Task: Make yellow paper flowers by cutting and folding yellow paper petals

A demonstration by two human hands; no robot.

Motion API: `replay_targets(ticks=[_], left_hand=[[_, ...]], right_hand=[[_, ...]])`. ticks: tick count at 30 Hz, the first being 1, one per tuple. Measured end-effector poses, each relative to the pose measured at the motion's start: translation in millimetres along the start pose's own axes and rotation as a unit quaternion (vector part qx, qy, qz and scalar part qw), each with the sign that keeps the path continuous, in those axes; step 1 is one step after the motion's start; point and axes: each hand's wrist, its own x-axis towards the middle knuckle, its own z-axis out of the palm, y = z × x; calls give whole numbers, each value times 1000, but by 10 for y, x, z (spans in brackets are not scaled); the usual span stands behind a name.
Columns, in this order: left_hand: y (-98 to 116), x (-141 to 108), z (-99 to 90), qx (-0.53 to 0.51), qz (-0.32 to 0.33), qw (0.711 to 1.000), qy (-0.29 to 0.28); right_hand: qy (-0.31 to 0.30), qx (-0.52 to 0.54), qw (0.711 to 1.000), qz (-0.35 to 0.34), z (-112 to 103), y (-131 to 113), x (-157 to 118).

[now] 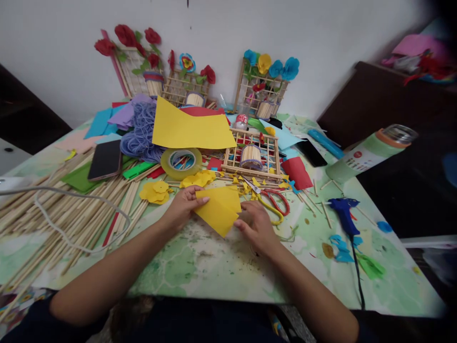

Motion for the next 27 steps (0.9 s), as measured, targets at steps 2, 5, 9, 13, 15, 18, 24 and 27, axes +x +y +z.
replay_targets(ticks=[2,5,9,13,15,18,24,27], left_hand=[[-18,-24,26,23,-13,999,-22],[-32,-21,26,38,-5,999,-22],[-2,73,-70,30,76,995,50],[125,180,-256,119,235,950,168],[227,202,-356,220,324,890,235],[359,176,-441,397,453,752,270],[181,-85,-202,584,534,611,13],[-31,-182,-55,632,471,579,-211]], right_hand=[[-54,94,992,59,107,5,-1],[-66,244,953,166,213,48,-2],[-18,308,920,242,205,108,5],[74,187,964,175,91,158,22],[133,60,987,69,26,172,26],[169,-95,978,-74,-31,153,15],[95,-219,956,-173,80,23,-88],[22,-233,953,-191,155,5,-131]])
